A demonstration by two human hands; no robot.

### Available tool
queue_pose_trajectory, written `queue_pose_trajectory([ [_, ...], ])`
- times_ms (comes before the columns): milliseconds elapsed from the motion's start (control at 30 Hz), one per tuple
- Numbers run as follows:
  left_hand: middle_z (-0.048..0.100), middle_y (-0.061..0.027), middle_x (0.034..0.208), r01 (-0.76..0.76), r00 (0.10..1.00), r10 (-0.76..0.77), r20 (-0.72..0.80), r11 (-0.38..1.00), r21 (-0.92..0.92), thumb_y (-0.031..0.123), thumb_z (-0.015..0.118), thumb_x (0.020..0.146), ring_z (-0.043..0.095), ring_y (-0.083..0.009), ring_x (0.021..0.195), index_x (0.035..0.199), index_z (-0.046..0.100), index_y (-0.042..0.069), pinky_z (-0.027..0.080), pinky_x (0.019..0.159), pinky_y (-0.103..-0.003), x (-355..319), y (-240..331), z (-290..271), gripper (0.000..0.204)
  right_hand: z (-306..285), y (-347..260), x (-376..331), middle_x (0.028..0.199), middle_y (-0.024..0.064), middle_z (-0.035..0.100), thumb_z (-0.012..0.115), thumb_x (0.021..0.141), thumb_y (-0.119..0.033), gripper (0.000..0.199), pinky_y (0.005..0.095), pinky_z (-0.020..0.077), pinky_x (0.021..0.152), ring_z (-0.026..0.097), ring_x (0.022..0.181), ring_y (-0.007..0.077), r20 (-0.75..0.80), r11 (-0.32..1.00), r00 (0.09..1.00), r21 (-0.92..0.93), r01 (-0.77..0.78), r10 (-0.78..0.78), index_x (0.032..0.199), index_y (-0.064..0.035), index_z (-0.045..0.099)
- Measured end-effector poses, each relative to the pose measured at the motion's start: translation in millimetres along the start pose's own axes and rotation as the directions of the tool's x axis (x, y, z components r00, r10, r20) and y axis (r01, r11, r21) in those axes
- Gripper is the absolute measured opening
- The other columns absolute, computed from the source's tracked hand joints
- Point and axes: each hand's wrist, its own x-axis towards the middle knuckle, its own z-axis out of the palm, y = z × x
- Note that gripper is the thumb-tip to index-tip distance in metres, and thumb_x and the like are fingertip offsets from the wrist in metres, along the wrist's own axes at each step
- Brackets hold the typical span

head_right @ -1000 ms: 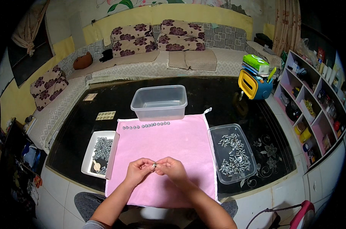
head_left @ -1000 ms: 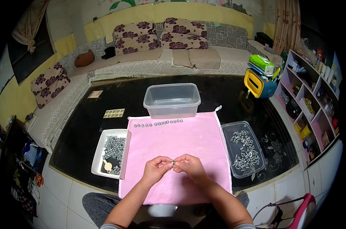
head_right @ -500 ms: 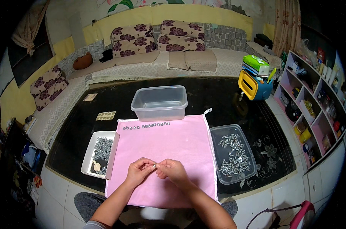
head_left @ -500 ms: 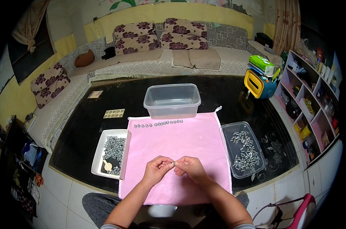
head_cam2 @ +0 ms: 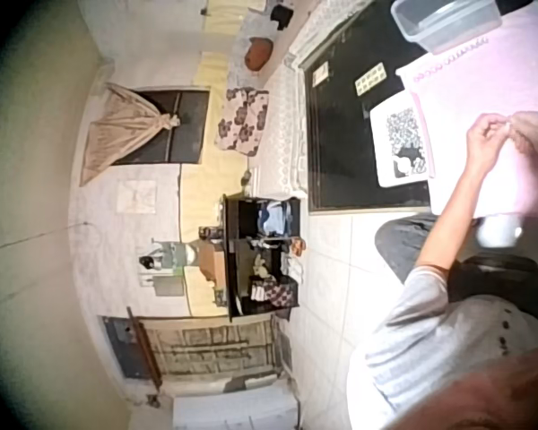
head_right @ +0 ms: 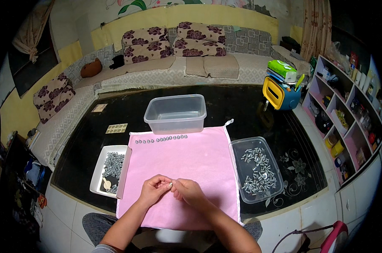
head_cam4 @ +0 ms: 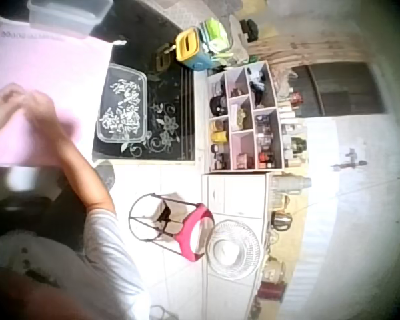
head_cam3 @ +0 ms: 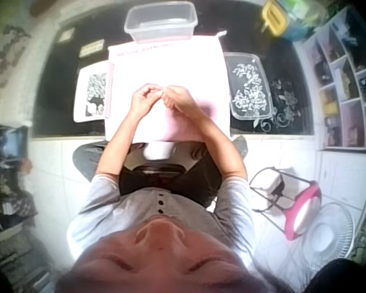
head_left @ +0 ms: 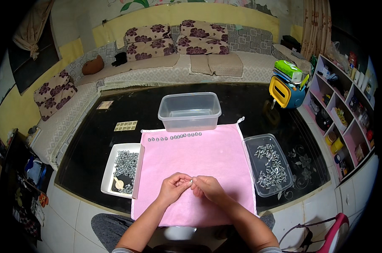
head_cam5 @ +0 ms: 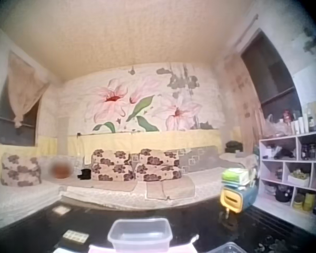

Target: The person assembles small metal hardware components by hand. They pick up individual metal rivets and washers from trays, press them together with their fingers, and place the finished pieces in a row on a pink cloth.

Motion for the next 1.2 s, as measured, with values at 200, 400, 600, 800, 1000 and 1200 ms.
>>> queue_pose_trajectory([
  [200, 0.060, -0.0021, 0.080, 0.030, 1.000, -0.030, 0.003, 0.999, -0.021, 0.001, 0.061, 0.079, 0.055, -0.0053, 0.072, 0.090, 0.059, 0.001, 0.047, 0.066, -0.018, 0, -1, -2, 0.011, 0, -11, -2, 0.060, 0.0048, 0.052, 0.045, 0.090, -0.030, 0.034, 0.0221, 0.0414, 0.049, 0.049, 0.052, 0.0101, -0.037, 0.995, 0.996, -0.065, -0.080, 0.078, 0.075, -0.0009, 0.053],
  [400, 0.061, -0.0026, 0.080, 0.043, 0.999, -0.041, 0.012, 0.992, -0.121, 0.000, 0.061, 0.079, 0.055, -0.0051, 0.072, 0.091, 0.059, 0.001, 0.046, 0.065, -0.018, 2, -5, -1, 0.012, -3, -2, 2, 0.065, 0.0058, 0.054, 0.047, 0.090, -0.023, 0.023, 0.0223, 0.0435, 0.051, 0.051, 0.055, 0.0106, -0.034, 0.999, 0.999, 0.028, 0.032, -0.031, 0.087, -0.0004, 0.051],
  [600, 0.062, -0.0035, 0.082, 0.044, 0.999, -0.045, 0.000, 0.985, -0.168, 0.000, 0.060, 0.080, 0.056, -0.0059, 0.074, 0.091, 0.059, 0.001, 0.046, 0.067, -0.018, 3, -3, -2, 0.012, 2, 2, 3, 0.070, 0.0068, 0.055, 0.050, 0.088, -0.019, 0.020, 0.0224, 0.0447, 0.055, 0.053, 0.060, 0.0108, -0.098, 0.990, 0.990, 0.089, 0.111, -0.102, 0.093, 0.0012, 0.051],
  [800, 0.060, -0.0037, 0.082, 0.055, 0.998, -0.055, 0.002, 0.993, -0.102, -0.001, 0.059, 0.080, 0.056, -0.0075, 0.075, 0.090, 0.059, 0.000, 0.048, 0.069, -0.020, 2, -3, -4, 0.010, -1, 1, 3, 0.074, 0.0067, 0.056, 0.054, 0.086, -0.016, 0.019, 0.0219, 0.0450, 0.058, 0.054, 0.065, 0.0101, -0.070, 0.999, 0.997, -0.004, 0.038, -0.038, 0.094, 0.0013, 0.051],
  [1000, 0.061, -0.0030, 0.081, 0.042, 0.999, -0.043, 0.001, 0.990, -0.131, -0.001, 0.060, 0.079, 0.055, -0.0058, 0.073, 0.090, 0.059, 0.000, 0.046, 0.066, -0.018, 3, -2, -1, 0.011, -4, 10, 5, 0.076, 0.0067, 0.057, 0.054, 0.086, -0.015, 0.019, 0.0222, 0.0452, 0.059, 0.054, 0.066, 0.0102, -0.093, 0.988, 0.984, -0.037, 0.148, -0.151, 0.094, 0.0015, 0.051],
  [1200, 0.060, -0.0038, 0.082, 0.030, 0.999, -0.031, -0.009, 0.991, -0.132, -0.001, 0.061, 0.079, 0.056, -0.0064, 0.074, 0.090, 0.059, 0.000, 0.046, 0.066, -0.018, 3, -1, -2, 0.011, 1, 1, 3, 0.078, 0.0060, 0.057, 0.053, 0.086, -0.013, 0.015, 0.0226, 0.0456, 0.062, 0.054, 0.069, 0.0100, -0.123, 0.989, 0.984, 0.052, 0.139, -0.131, 0.092, 0.0016, 0.053],
])
